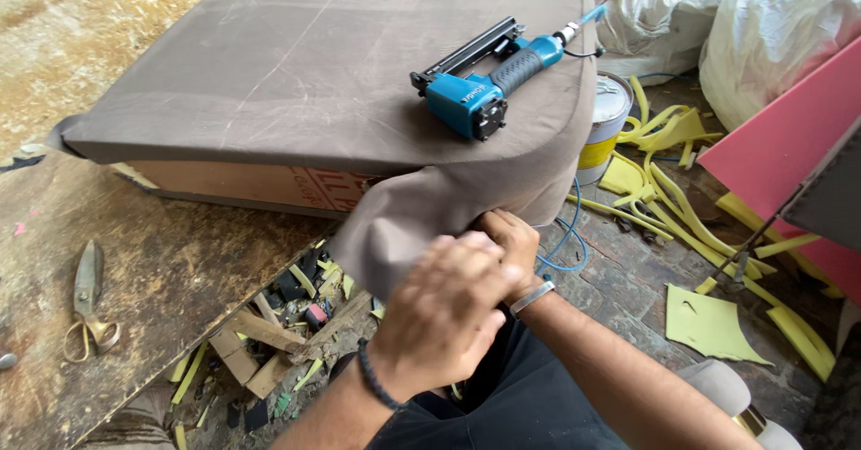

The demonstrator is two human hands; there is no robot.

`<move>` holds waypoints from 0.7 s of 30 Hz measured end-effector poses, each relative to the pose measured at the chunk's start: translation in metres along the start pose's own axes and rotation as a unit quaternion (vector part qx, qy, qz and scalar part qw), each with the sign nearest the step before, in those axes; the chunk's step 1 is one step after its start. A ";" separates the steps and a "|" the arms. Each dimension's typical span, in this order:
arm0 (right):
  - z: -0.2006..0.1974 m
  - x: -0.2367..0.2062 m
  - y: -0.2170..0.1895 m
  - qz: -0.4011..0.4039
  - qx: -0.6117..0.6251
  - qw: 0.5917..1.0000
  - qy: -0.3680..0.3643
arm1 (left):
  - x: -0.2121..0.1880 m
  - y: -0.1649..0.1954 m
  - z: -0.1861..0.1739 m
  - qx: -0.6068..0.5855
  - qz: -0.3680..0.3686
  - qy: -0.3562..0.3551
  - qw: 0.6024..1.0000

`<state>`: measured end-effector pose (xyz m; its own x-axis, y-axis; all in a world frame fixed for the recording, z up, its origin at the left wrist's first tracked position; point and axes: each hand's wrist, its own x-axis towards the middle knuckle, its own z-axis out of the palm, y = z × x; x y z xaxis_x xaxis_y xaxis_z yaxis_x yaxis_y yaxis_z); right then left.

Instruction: The person uses a pneumatic staple gun to attach gray fabric to a cushion. They pull the fabric taut, staple along the edges, and reload the staple gun from a green container. The cushion remains on a wooden workbench during the process.

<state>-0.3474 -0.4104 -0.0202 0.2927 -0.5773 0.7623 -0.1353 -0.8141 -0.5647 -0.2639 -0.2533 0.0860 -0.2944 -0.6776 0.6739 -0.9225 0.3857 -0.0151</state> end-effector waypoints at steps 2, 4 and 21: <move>-0.003 -0.002 0.002 -0.026 -0.029 0.999 0.004 | 0.002 -0.003 0.018 0.072 0.044 -0.109 0.990; -0.005 -0.005 0.004 -0.023 -0.009 1.000 0.012 | 0.011 -0.026 0.038 0.235 0.052 -0.148 0.959; -0.078 0.015 0.017 -0.086 -0.099 0.991 -0.007 | 0.050 -0.051 0.049 0.043 -0.008 -0.115 0.992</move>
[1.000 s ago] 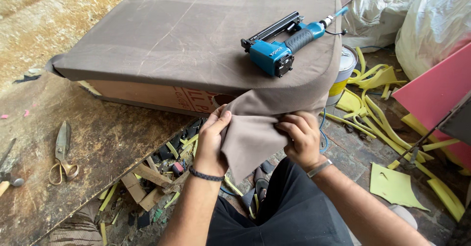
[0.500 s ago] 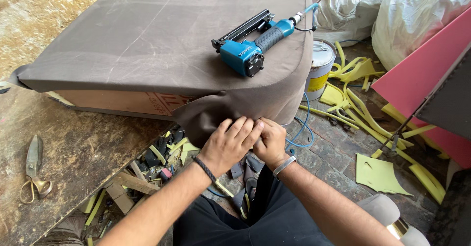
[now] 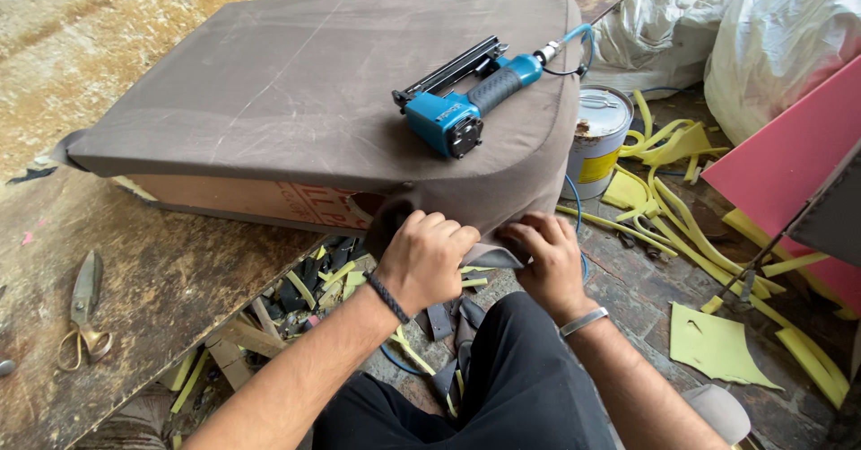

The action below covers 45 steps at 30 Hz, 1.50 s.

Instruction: The person uses a pneumatic staple gun to attach gray fabric to a cushion. They pull the fabric taut, staple along the edges, and reload the staple gun from a green container. The cushion remains on a wooden workbench during the process.

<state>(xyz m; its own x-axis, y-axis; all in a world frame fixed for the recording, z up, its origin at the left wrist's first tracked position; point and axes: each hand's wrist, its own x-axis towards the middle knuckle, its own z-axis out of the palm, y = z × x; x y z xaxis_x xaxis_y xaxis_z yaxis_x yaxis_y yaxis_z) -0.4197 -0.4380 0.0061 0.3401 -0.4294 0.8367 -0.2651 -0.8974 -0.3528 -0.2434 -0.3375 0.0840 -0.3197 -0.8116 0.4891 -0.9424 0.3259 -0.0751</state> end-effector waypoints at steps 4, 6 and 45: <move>-0.019 0.014 0.029 -0.053 0.095 0.992 -0.064 | 0.002 0.019 0.000 0.062 -0.011 -0.045 0.997; -0.018 0.017 0.037 -0.036 0.105 0.984 -0.139 | 0.007 0.022 0.004 0.139 0.029 -0.037 0.989; -0.034 0.202 -0.011 -0.072 -0.222 0.869 -0.436 | -0.033 -0.041 0.060 0.109 0.135 0.073 0.982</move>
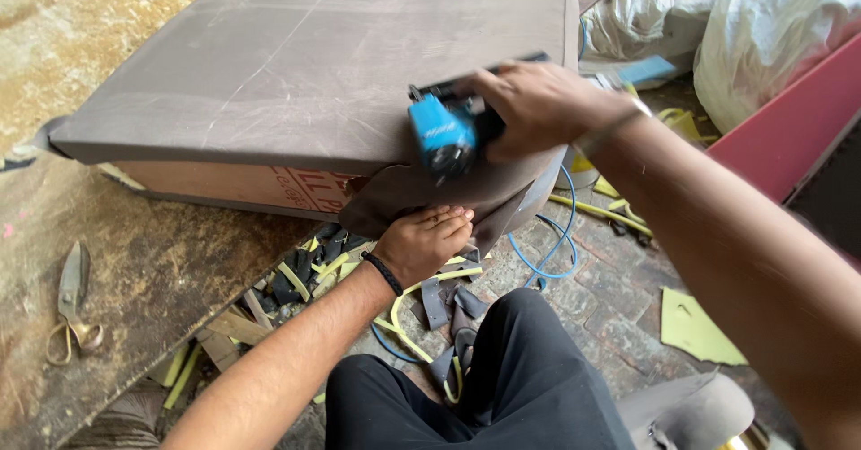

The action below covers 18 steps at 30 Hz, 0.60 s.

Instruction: The person uses a pneumatic staple gun to attach gray fabric to a cushion. They pull the fabric taut, staple along the edges, and reload the staple gun from a green container. The cushion remains on a wooden workbench during the process.

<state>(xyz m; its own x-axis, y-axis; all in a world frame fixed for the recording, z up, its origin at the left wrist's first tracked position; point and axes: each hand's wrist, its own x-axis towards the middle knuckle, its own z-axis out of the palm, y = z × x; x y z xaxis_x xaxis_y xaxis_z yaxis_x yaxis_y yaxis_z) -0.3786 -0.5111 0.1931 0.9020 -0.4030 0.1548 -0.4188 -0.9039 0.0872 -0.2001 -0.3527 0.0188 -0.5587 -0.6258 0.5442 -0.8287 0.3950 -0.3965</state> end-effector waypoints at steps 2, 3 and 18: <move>0.016 -0.045 -0.014 0.088 0.021 0.993 -0.080 | -0.002 0.000 0.004 -0.019 -0.011 -0.025 0.999; 0.029 -0.067 -0.024 0.095 0.045 0.994 -0.009 | -0.003 -0.001 0.005 -0.033 -0.026 -0.045 0.998; 0.213 -0.147 -0.115 0.200 0.411 0.850 0.262 | -0.019 -0.011 0.021 -0.029 -0.013 0.029 0.999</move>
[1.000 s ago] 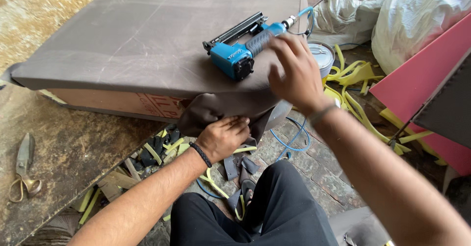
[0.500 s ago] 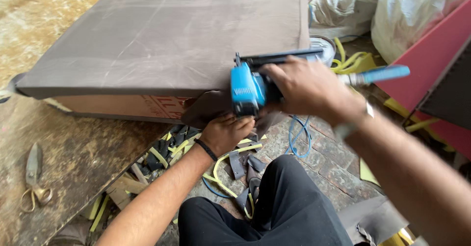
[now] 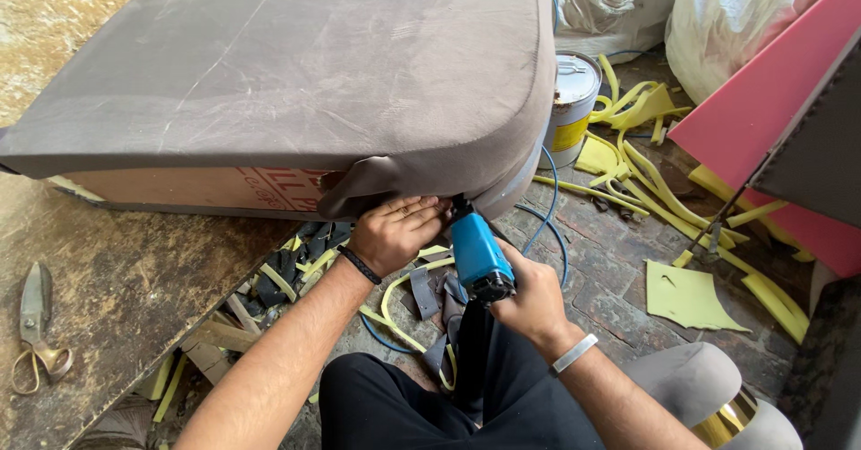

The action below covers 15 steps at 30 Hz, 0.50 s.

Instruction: The person uses a pneumatic staple gun to attach gray fabric to a cushion. They pull the fabric taut, staple along the edges, and reload the staple gun from a green container. The cushion remains on a wooden workbench during the process.

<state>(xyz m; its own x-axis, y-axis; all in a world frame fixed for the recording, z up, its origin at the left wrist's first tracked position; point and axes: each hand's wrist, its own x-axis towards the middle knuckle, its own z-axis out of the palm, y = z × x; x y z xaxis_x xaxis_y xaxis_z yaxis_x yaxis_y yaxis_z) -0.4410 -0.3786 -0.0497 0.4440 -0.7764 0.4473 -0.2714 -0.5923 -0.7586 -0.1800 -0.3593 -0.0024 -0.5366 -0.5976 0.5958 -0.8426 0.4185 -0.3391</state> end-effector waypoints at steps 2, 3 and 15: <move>0.003 0.004 -0.003 -0.013 -0.010 1.000 0.010 | -0.004 -0.002 0.003 -0.003 -0.006 0.003 1.000; 0.003 0.004 -0.004 -0.019 -0.013 1.000 0.010 | -0.006 -0.003 0.005 -0.005 -0.005 0.003 1.000; 0.010 0.005 -0.013 -0.017 -0.073 0.997 -0.011 | -0.017 -0.005 0.009 -0.020 -0.013 0.014 1.000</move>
<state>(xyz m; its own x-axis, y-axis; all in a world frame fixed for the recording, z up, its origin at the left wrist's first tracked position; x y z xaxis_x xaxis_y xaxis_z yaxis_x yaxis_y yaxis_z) -0.4272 -0.3725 -0.0422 0.4735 -0.7517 0.4590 -0.3776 -0.6441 -0.6652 -0.1671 -0.3577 -0.0174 -0.5123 -0.5894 0.6246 -0.8536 0.4297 -0.2946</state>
